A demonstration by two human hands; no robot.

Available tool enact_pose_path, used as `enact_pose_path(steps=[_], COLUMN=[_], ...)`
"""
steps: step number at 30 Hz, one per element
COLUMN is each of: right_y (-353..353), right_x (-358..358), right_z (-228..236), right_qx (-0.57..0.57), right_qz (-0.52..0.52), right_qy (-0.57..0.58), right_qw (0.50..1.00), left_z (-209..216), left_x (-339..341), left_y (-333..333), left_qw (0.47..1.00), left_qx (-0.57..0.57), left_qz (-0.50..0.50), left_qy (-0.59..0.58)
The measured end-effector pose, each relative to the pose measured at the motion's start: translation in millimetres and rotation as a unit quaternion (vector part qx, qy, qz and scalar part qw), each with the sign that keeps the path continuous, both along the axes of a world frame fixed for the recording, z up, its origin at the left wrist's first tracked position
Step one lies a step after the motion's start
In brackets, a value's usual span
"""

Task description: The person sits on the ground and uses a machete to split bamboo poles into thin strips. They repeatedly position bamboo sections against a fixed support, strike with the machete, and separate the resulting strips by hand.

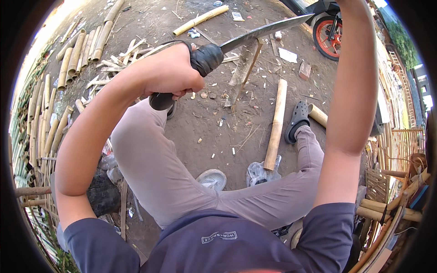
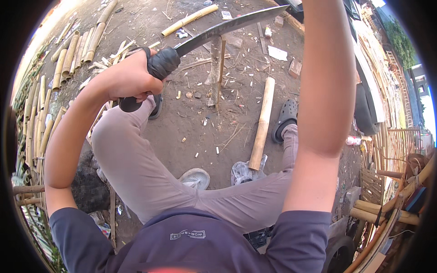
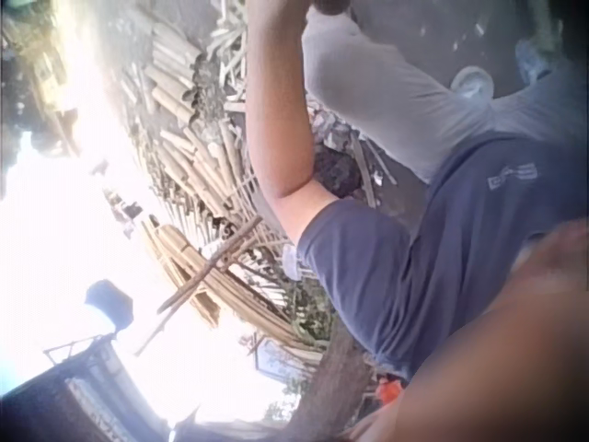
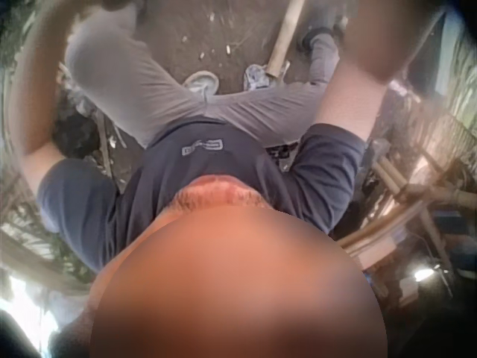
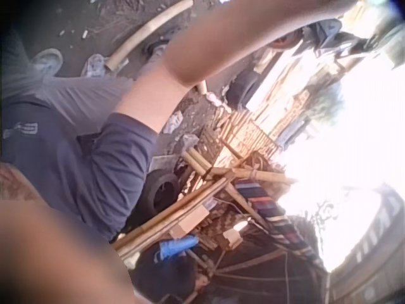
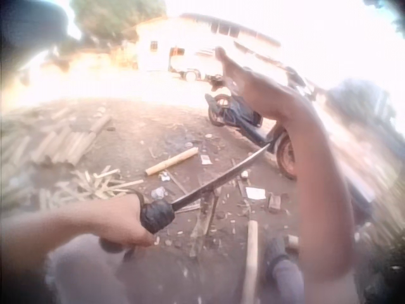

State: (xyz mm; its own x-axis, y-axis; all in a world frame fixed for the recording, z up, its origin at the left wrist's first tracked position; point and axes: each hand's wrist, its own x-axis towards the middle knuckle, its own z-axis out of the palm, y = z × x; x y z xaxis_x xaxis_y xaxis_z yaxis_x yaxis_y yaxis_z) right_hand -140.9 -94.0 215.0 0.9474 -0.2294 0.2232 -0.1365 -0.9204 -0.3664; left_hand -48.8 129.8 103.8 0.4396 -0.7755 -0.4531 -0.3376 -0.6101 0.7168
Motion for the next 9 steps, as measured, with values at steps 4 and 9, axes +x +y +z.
enact_pose_path(steps=[4,9], right_y=[-28.6,-47.6], right_x=[37.4,19.3], right_z=[-86.5,-81.9], right_qx=[-0.059,0.148], right_qz=[0.058,-0.007], right_qy=[0.104,-0.016], right_qw=[0.991,0.989], left_z=[4.0,7.5], left_x=[-0.5,0.1], left_y=[7.7,-3.7], left_qw=[1.0,1.0], left_qx=[0.02,0.008], left_qz=[0.008,-0.011], left_qy=[-0.015,-0.027])
